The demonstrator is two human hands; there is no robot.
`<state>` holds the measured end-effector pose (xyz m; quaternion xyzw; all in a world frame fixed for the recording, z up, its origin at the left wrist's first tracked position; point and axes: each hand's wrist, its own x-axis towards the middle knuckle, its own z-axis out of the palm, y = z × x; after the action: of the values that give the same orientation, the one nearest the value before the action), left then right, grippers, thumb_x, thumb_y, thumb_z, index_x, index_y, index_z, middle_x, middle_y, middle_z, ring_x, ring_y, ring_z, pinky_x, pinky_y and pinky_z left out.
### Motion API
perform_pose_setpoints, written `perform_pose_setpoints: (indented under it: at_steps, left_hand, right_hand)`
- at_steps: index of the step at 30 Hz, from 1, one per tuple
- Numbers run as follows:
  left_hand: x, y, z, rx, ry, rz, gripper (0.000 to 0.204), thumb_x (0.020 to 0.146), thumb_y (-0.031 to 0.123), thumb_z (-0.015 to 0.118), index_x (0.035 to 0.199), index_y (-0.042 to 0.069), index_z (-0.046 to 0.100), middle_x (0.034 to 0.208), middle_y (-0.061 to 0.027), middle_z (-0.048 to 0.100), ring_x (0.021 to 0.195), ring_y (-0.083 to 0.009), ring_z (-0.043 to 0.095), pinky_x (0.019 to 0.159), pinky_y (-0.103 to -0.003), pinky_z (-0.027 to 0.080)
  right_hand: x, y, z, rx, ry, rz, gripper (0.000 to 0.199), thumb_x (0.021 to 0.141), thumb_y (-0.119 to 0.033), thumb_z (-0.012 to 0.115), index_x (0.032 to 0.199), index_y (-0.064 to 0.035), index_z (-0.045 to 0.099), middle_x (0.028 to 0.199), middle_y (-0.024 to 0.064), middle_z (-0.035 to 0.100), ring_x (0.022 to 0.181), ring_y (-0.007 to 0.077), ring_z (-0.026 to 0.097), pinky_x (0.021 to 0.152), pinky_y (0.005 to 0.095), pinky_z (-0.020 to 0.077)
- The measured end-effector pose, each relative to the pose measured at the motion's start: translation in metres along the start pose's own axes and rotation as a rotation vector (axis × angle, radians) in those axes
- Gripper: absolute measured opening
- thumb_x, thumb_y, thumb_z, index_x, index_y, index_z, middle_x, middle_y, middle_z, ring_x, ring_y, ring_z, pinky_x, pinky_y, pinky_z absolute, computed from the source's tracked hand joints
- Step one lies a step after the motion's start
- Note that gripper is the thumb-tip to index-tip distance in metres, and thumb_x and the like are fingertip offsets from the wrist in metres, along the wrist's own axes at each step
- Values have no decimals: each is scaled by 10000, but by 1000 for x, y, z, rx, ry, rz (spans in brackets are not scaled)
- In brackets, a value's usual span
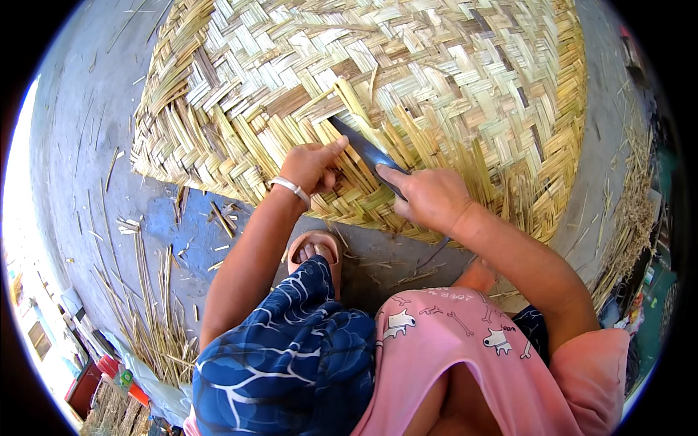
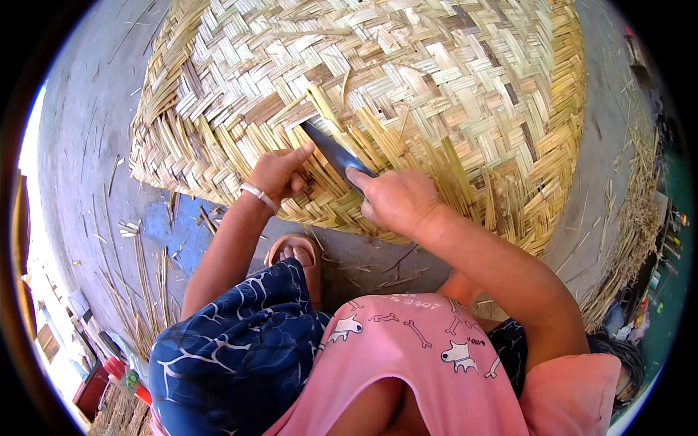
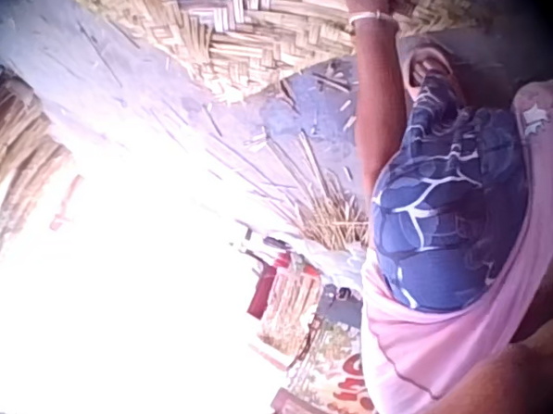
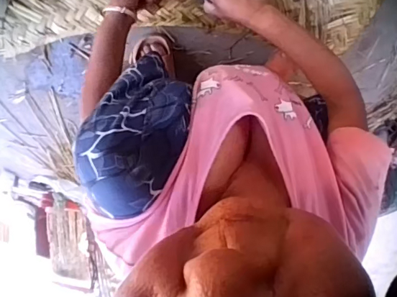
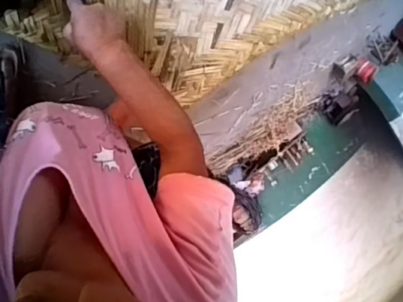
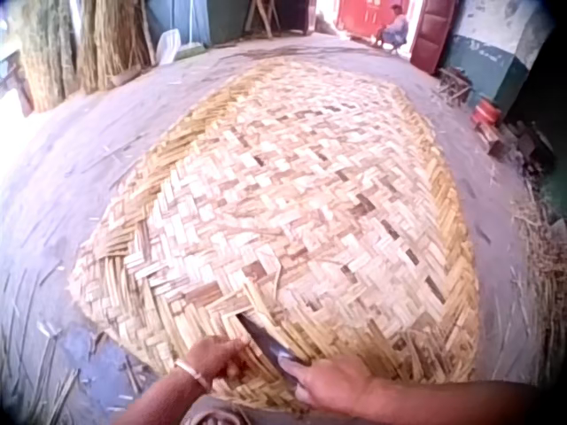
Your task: The person weaves a large basket using dried palm leaves and a curved knife. They insert and trim leaf strips along the basket's edge, occasionally rotating the basket to continue the weave.
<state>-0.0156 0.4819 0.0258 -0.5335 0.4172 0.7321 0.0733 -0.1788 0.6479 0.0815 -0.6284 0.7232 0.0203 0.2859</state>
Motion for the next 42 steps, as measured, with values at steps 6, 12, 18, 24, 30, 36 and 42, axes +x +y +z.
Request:
perform_pose_setpoints:
  at_steps: [6,12,18,24,30,36,42]
  left_hand:
    - [-14,-10,15,806,415,429,478,771,467,753,678,11,643,587,-103,626,499,-205,588,512,-332,478]
    - [6,-26,11,962,474,461,509,757,566,695,698,62,658,625,-122,641,577,-302,627,584,-418,497]
    - [9,-40,-4,617,487,603,405,871,391,671,692,32,614,557,-81,585,500,-164,567,498,-331,455]
    - [-60,-82,-21,469,547,722,299,918,315,619,831,29,593,605,-125,615,556,-274,633,514,-362,475]
    - [-95,-150,-49,1109,441,761,198,847,326,661,896,138,628,711,-65,629,594,-273,643,516,-381,513]
    - [-94,-133,-69,1289,460,644,164,869,277,607,788,138,573,684,-53,621,570,-249,641,499,-371,501]
    - [-76,-108,-121,1341,699,529,149,890,280,596,826,146,579,723,-48,626,601,-260,640,519,-392,489]
  right_hand:
    - [-4,-8,-7,-22,-58,29,525,765,-228,600,1282,-167,537,635,132,629,588,321,633,526,459,489]
    - [-75,12,-49,-95,-305,40,572,753,-235,615,1314,-190,511,622,108,601,553,307,614,485,450,447]
    - [-102,40,-104,-270,-225,-127,554,737,-164,594,1288,-191,544,597,102,564,503,294,581,448,432,434]
    - [-73,28,-85,-449,-152,-406,479,813,-151,563,1284,-243,559,671,64,510,492,223,565,424,359,425]
    - [-5,10,-50,-549,-73,-706,473,849,-149,506,1299,-290,545,704,49,472,535,184,523,498,333,437]
    - [51,15,-30,-593,38,-837,454,869,-144,489,1278,-330,559,715,48,474,557,175,533,495,316,452]
    - [118,-22,-34,-622,12,-735,464,901,-117,474,1322,-303,525,724,53,511,548,164,560,489,303,488]
